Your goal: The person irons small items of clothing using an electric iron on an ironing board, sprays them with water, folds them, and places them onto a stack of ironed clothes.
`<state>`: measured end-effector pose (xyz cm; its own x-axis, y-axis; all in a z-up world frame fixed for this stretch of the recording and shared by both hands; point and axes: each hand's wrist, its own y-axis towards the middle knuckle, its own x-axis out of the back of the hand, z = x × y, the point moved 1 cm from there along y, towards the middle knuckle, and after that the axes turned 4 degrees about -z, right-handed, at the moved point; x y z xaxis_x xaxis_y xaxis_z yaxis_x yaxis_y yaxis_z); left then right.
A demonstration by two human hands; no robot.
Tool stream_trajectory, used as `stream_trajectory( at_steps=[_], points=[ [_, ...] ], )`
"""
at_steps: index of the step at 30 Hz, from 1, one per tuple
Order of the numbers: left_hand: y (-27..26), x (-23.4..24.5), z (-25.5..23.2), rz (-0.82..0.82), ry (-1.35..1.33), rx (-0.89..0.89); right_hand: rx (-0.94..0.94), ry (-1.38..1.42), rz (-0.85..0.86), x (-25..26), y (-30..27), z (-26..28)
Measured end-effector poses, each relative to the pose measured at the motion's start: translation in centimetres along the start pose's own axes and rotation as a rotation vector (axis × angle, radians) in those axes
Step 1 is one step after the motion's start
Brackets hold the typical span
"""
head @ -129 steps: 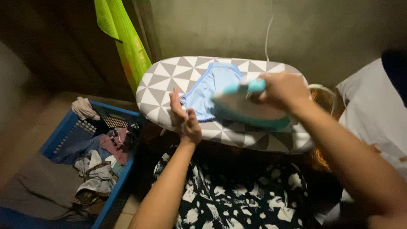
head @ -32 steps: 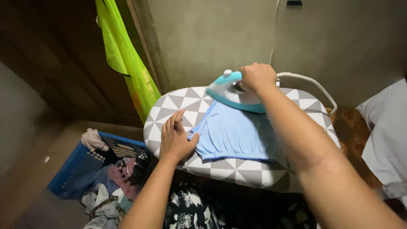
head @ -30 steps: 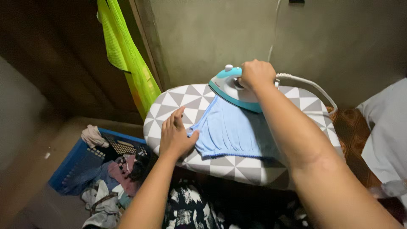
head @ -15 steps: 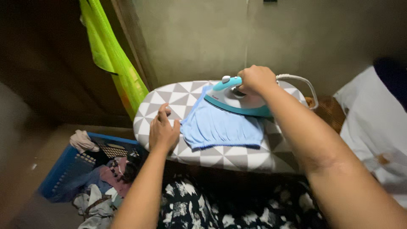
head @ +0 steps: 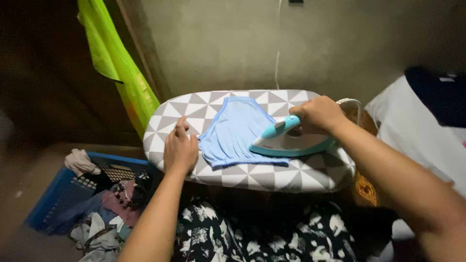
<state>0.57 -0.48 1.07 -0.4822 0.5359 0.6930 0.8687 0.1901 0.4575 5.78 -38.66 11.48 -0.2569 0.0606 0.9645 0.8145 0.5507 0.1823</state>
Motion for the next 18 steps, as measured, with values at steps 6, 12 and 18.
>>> stream_trajectory(
  at_steps=[6, 12, 18],
  points=[
    [0.4, -0.5, 0.3, 0.0, 0.063, -0.039, -0.072, -0.071, -0.296, -1.7, 5.5, 3.0],
    [0.2, -0.6, 0.9, -0.095, 0.007, -0.088, -0.214, 0.001, -0.238, -2.8, 14.1, 7.2],
    [-0.4, -0.9, 2.2, -0.297, -0.053, -0.023, -0.245, 0.088, -0.036, -1.7, 14.3, 7.7]
  ],
)
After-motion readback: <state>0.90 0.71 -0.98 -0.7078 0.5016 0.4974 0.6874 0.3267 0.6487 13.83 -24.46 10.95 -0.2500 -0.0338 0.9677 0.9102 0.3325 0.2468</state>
